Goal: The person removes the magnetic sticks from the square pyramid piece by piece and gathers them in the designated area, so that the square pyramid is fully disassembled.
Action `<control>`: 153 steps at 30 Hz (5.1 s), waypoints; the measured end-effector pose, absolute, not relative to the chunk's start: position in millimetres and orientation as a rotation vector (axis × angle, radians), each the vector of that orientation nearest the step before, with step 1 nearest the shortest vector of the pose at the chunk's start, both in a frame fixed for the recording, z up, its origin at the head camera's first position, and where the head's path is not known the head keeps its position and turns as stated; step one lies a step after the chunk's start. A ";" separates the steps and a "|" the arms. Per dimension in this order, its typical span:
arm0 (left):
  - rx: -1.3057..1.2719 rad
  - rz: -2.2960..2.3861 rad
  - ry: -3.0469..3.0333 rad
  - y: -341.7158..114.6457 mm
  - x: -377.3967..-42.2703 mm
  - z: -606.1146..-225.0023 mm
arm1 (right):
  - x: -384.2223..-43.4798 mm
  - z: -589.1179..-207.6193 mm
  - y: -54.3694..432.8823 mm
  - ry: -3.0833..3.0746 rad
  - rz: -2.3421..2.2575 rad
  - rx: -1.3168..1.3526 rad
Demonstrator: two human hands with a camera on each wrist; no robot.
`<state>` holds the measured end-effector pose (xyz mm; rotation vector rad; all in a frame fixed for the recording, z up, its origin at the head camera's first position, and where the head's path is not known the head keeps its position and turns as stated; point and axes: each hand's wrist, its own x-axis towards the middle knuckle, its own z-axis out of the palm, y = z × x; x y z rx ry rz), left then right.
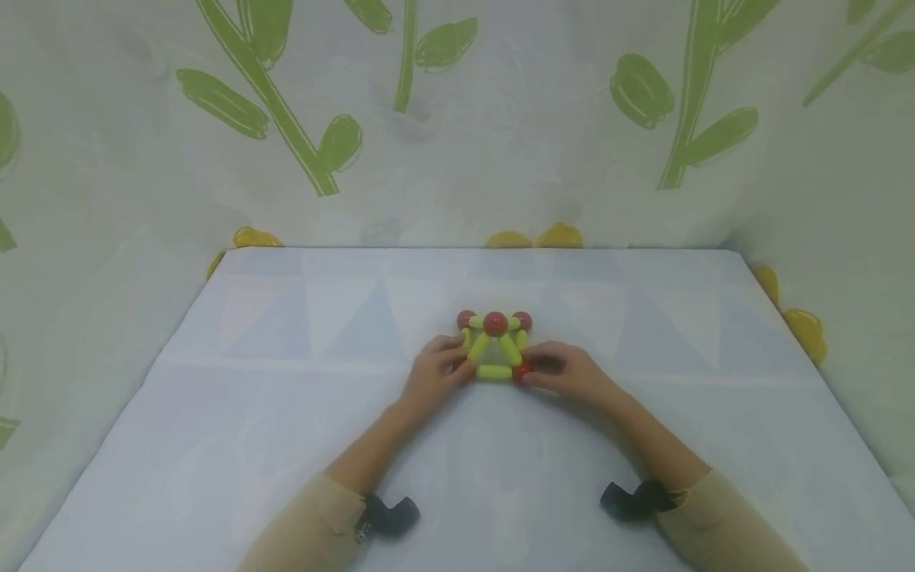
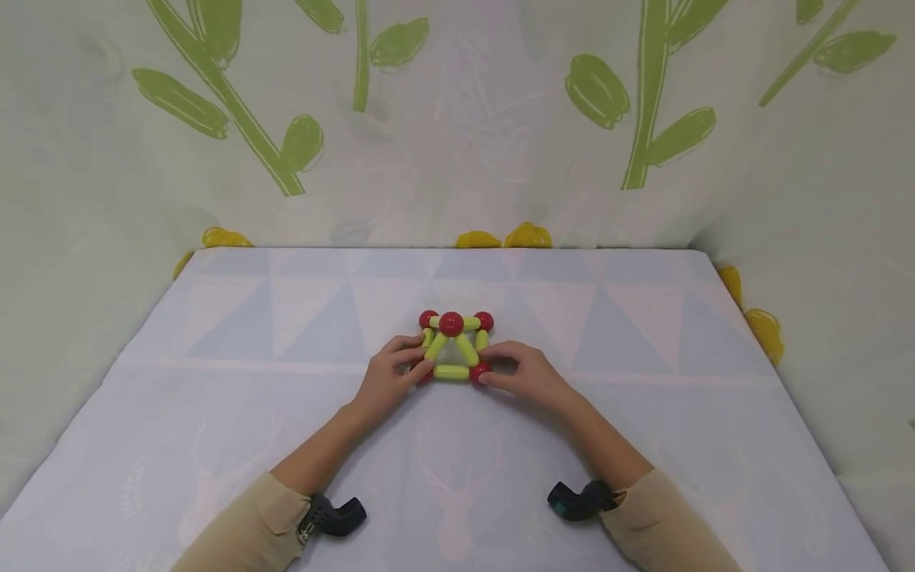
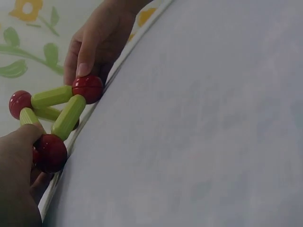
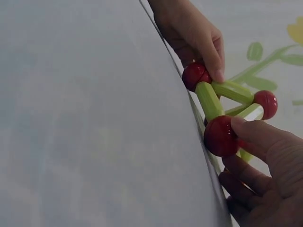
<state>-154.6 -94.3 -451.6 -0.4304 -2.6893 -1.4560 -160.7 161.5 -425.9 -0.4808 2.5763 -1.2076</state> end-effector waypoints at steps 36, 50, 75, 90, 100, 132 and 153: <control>-0.542 -1.652 -2.548 -42.5 -134.7 -444.1 | -151.0 -403.3 167.5 2.797 -1.453 -0.842; -0.679 -1.763 -2.562 -47.9 -134.5 -444.4 | -162.8 -398.4 158.7 2.761 -1.355 -0.854; -0.819 -1.656 -2.361 -64.4 -144.0 -451.6 | -161.3 -397.3 161.7 2.530 -1.347 -1.076; -0.746 -1.644 -2.405 -62.3 -139.4 -456.0 | -159.6 -398.5 155.1 2.641 -1.369 -1.389; -0.539 -1.963 -2.550 -64.9 -138.9 -446.0 | -161.5 -396.2 165.9 2.625 -1.464 -1.150; -0.719 -1.792 -2.389 -62.8 -149.4 -454.0 | -159.9 -397.2 155.1 2.541 -1.447 -1.199; -0.598 -1.825 -2.435 -59.8 -132.9 -417.5 | -159.1 -393.1 159.6 2.591 -1.476 -0.975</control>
